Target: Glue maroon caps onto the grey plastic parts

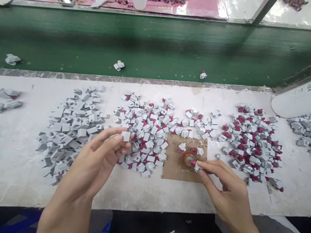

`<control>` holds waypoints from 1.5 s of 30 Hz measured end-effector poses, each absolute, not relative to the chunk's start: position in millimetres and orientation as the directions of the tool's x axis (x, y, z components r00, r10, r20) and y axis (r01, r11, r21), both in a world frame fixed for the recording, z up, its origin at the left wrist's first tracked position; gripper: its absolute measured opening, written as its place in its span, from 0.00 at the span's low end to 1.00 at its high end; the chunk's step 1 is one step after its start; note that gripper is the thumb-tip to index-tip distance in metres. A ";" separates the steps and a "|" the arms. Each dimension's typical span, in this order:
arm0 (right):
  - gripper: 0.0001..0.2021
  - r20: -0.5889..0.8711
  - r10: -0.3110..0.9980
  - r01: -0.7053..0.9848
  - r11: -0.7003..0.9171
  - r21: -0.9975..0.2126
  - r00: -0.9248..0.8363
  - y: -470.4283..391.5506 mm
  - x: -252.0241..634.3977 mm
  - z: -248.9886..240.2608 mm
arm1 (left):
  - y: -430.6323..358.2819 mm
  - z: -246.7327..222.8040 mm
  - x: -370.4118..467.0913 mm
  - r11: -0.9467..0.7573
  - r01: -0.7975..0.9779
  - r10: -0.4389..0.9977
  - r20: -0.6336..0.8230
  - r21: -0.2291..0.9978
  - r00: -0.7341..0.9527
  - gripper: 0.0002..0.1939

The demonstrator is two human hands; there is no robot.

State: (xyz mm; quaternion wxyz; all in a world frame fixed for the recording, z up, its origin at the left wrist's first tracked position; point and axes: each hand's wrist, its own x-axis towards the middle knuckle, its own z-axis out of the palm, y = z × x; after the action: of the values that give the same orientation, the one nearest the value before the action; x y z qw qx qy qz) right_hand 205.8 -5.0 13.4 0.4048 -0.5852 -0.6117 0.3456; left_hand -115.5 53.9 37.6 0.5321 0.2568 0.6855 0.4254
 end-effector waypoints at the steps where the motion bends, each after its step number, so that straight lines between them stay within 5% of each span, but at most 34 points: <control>1: 0.09 0.093 0.996 0.432 0.077 -0.899 0.015 -5.3 206.2 13.6 | 52.1 36.3 -112.3 0.515 -0.080 0.802 -0.512 0.854 -0.306 0.22; 5: 0.09 0.076 0.994 0.380 0.042 -0.924 0.074 -5.0 207.9 17.3 | 44.4 32.3 -94.4 0.410 0.045 0.876 -0.379 0.911 -0.298 0.20; 9: 0.10 -0.041 0.976 0.167 -0.077 -0.983 0.213 4.4 205.5 20.1 | 44.3 37.7 -63.5 0.358 0.035 0.934 -0.357 0.933 -0.032 0.13; 14: 0.11 -0.181 0.977 -0.117 -0.168 -0.979 0.116 25.5 196.4 24.0 | 58.2 41.5 -23.6 0.292 -0.026 0.945 -0.284 0.956 0.163 0.05; 23: 0.08 -0.146 0.987 -0.190 -0.132 -0.973 0.062 33.6 189.0 25.0 | 62.2 32.2 -14.3 0.339 -0.143 0.923 -0.299 0.930 0.243 0.06; 34: 0.10 -0.051 0.998 0.028 -0.050 -0.998 -0.035 43.0 188.7 40.1 | 65.7 37.3 -21.5 0.165 -0.014 0.939 -0.153 0.986 0.309 0.04; 39: 0.09 -0.097 0.950 0.096 -0.072 -0.993 -0.295 99.6 189.9 46.0 | 92.7 43.7 -47.7 0.096 0.136 0.933 -0.136 0.986 0.332 0.05; 45: 0.20 0.124 0.989 0.571 0.146 -0.808 -0.077 261.8 148.3 19.3 | 172.6 44.8 -67.5 0.092 0.402 0.996 -0.078 0.911 -0.052 0.08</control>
State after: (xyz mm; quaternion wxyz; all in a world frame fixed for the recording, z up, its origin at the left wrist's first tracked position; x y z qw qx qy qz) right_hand 148.3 261.8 19.3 0.3510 -0.5817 -0.6707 0.2976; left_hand -67.5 172.6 44.8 0.3985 0.5615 0.6223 0.3723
